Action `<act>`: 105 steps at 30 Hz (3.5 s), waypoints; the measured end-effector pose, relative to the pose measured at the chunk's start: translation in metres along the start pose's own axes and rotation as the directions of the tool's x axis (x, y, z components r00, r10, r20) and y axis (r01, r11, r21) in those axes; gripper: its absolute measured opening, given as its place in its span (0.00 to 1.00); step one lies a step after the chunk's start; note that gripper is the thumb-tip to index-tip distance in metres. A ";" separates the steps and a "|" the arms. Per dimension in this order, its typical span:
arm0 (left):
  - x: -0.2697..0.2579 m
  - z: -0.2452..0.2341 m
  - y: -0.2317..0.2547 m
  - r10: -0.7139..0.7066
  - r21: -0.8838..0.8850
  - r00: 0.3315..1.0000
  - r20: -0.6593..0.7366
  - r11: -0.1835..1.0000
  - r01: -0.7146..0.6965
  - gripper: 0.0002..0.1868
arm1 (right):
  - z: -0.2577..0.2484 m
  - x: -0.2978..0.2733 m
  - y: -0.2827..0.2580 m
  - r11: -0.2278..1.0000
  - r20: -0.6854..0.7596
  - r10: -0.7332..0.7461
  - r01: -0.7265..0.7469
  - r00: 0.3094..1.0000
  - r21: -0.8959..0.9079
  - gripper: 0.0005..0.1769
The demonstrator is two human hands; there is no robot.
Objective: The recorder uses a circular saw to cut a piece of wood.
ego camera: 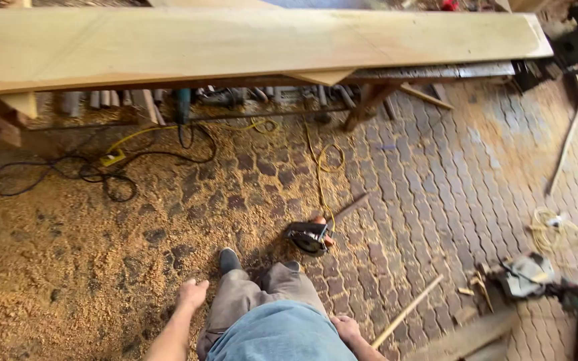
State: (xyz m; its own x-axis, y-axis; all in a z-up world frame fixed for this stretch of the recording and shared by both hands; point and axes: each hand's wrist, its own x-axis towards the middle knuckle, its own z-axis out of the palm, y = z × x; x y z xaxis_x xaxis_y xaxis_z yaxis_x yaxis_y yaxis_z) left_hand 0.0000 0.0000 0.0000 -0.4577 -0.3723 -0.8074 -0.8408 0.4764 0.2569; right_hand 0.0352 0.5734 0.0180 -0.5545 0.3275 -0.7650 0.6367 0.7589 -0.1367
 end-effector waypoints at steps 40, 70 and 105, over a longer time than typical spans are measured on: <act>-0.084 0.201 0.071 -0.179 0.443 0.982 -0.050 0.878 0.183 0.39 | 0.037 0.376 -0.113 0.882 0.096 -0.212 0.232 0.973 -0.410 0.31; -0.063 0.186 0.057 -0.015 0.424 0.999 -0.049 0.905 0.035 0.35 | 0.059 0.309 -0.202 0.999 0.453 0.037 -0.049 0.891 0.013 0.30; -0.051 -0.315 0.029 -0.125 -0.981 0.989 -0.083 -0.163 -0.103 0.21 | 0.046 -0.238 -0.610 0.776 0.951 -0.264 -0.551 0.160 0.308 0.36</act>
State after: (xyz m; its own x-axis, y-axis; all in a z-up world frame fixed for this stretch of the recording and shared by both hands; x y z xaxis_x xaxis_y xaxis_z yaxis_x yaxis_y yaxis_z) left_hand -0.0916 -0.2183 0.2161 -0.3709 -0.4936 -0.7866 -0.0992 -0.8211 0.5620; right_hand -0.1970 0.0064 0.2542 0.2528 -0.6831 -0.6852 0.9644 0.2352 0.1213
